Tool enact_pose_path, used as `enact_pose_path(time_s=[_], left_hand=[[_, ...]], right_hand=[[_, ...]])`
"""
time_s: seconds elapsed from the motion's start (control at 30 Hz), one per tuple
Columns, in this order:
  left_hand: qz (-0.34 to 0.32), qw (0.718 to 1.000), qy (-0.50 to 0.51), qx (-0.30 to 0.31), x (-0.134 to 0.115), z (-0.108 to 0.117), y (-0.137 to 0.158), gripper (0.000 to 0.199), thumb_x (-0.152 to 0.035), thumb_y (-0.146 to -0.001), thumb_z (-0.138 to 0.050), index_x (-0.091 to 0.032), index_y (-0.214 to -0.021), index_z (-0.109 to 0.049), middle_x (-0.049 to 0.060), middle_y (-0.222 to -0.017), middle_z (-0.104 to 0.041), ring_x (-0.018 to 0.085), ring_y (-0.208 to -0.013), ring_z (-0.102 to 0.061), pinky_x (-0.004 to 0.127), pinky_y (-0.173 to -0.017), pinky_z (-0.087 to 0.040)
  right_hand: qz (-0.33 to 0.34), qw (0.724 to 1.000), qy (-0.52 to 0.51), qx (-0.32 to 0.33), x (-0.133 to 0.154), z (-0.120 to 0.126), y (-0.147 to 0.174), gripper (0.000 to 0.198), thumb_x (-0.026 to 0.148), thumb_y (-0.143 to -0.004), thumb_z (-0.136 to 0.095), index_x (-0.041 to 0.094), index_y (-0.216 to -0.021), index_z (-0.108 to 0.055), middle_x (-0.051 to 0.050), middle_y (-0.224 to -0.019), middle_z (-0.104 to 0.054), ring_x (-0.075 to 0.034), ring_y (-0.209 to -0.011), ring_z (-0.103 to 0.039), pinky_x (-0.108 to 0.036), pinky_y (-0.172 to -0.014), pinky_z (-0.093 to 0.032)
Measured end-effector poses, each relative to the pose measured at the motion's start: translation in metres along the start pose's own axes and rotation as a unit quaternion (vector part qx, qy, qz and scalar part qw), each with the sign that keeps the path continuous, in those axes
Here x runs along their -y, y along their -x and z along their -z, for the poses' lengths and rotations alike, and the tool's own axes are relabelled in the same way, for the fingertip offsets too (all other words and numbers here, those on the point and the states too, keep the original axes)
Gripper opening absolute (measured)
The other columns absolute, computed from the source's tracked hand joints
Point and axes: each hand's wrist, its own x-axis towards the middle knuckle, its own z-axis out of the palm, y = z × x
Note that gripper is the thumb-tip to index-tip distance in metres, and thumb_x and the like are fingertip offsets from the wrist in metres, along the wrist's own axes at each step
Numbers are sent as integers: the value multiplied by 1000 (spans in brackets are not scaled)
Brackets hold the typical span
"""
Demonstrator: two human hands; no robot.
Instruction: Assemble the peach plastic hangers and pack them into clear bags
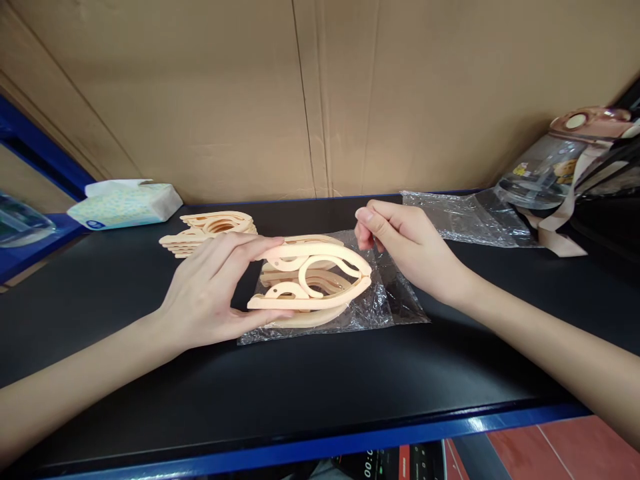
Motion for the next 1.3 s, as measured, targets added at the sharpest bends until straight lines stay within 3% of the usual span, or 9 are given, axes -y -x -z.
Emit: enact_pose_path(time_s=[0.13,0.27,0.4,0.73,0.9,1.03,1.2,1.3], left_hand=[[-4,1000,-2,-3,-1,0,-1,64,-58,-82,-60,-13,-125,-46,13,-109,-62,26,-97,-60,37,-83,-47],[-1,1000,8,5,-2,-1,-2,64,-58,-82,-59,-13,-125,-47,13,-108,-62,26,-96,-60,37,-82,-48],[-2,1000,17,17,-4,-3,-2,63,-59,-82,-57,-13,-124,-48,12,-106,-63,26,-92,-60,37,-78,-48],[-12,998,46,33,-10,-7,-2,71,-64,-78,-59,-10,-123,-50,12,-101,-62,26,-92,-58,36,-79,-47],[-22,999,39,28,-11,-6,-2,70,-64,-80,-57,-10,-124,-51,13,-101,-63,27,-92,-58,37,-78,-47],[-15,999,33,22,-7,-4,-3,68,-61,-81,-59,-7,-123,-51,15,-105,-63,27,-94,-58,36,-79,-47],[36,997,60,34,-1,-5,-1,67,-60,-80,-60,-12,-125,-47,12,-114,-61,26,-99,-58,37,-84,-47],[73,994,77,37,2,-6,0,70,-63,-78,-61,-14,-125,-46,12,-116,-59,26,-103,-57,37,-87,-46]], right_hand=[[8,1000,-15,19,5,-3,1,20,37,-93,-49,22,-92,-63,-1,-80,-65,-12,-69,-59,-26,-62,-48],[-1,997,-8,81,11,-4,5,25,34,-88,-58,24,-111,-63,-2,-99,-71,-17,-87,-66,-30,-74,-53],[-17,994,-8,106,12,-7,7,21,38,-86,-61,23,-99,-69,-3,-101,-71,-18,-88,-66,-30,-72,-54],[-50,996,-9,77,9,-18,10,31,49,-77,-68,19,-71,-59,1,-68,-63,-12,-59,-55,-24,-52,-43],[-41,998,34,44,11,-19,11,40,52,-88,-53,20,-64,-55,1,-60,-54,-11,-55,-47,-25,-49,-37],[-23,999,32,2,7,-12,6,42,48,-94,-42,22,-63,-54,0,-62,-56,-14,-60,-52,-28,-58,-42],[32,999,0,-15,1,-4,4,13,36,-94,-46,28,-102,-52,0,-90,-62,-16,-78,-59,-31,-69,-48],[91,990,93,53,1,-2,6,43,41,-84,-62,27,-121,-46,-5,-116,-59,-21,-98,-59,-36,-82,-49]])
